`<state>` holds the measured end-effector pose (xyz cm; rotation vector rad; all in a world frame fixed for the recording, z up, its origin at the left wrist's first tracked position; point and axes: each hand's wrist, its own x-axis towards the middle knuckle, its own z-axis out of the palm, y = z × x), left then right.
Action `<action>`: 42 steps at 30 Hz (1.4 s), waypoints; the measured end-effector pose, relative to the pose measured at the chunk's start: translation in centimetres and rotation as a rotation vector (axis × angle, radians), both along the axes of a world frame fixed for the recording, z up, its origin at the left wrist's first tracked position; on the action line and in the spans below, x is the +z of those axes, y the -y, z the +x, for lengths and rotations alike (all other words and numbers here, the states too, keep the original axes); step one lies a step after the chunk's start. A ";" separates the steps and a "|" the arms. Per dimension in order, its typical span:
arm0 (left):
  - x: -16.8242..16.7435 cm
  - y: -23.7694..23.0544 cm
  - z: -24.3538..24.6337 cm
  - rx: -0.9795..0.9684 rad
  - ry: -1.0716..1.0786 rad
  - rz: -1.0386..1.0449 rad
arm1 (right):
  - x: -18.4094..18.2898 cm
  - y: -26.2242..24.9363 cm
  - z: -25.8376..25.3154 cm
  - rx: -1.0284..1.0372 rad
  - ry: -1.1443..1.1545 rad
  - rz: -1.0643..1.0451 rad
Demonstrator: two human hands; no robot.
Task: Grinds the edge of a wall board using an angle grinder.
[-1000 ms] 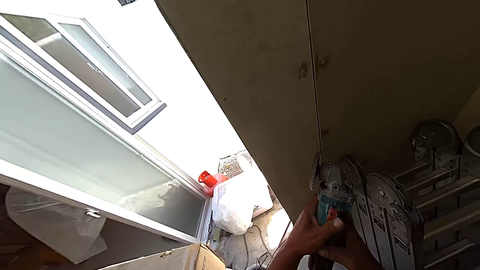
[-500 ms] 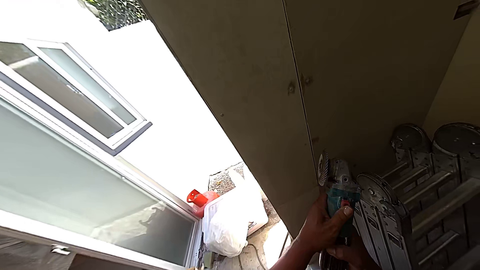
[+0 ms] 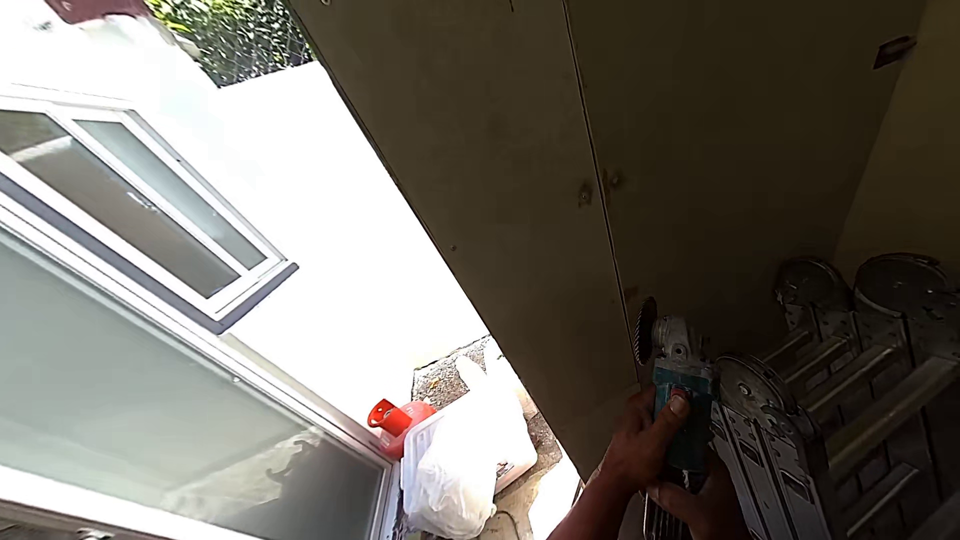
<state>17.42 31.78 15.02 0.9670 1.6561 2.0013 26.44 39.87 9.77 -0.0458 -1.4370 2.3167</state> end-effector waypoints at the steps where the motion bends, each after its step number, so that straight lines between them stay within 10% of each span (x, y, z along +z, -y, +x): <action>1: 0.1 -0.2 0.0 -0.003 0.008 0.004 | 0.0 -0.1 -0.1 -0.002 -0.006 -0.012; 22: -0.4 -1.0 -0.6 0.006 -0.078 0.032 | 0.7 -1.9 -1.0 -0.117 -0.016 0.200; 42: 10.8 -4.0 -5.1 0.393 -0.239 -0.282 | 10.0 -4.4 -10.3 -0.557 -0.095 0.752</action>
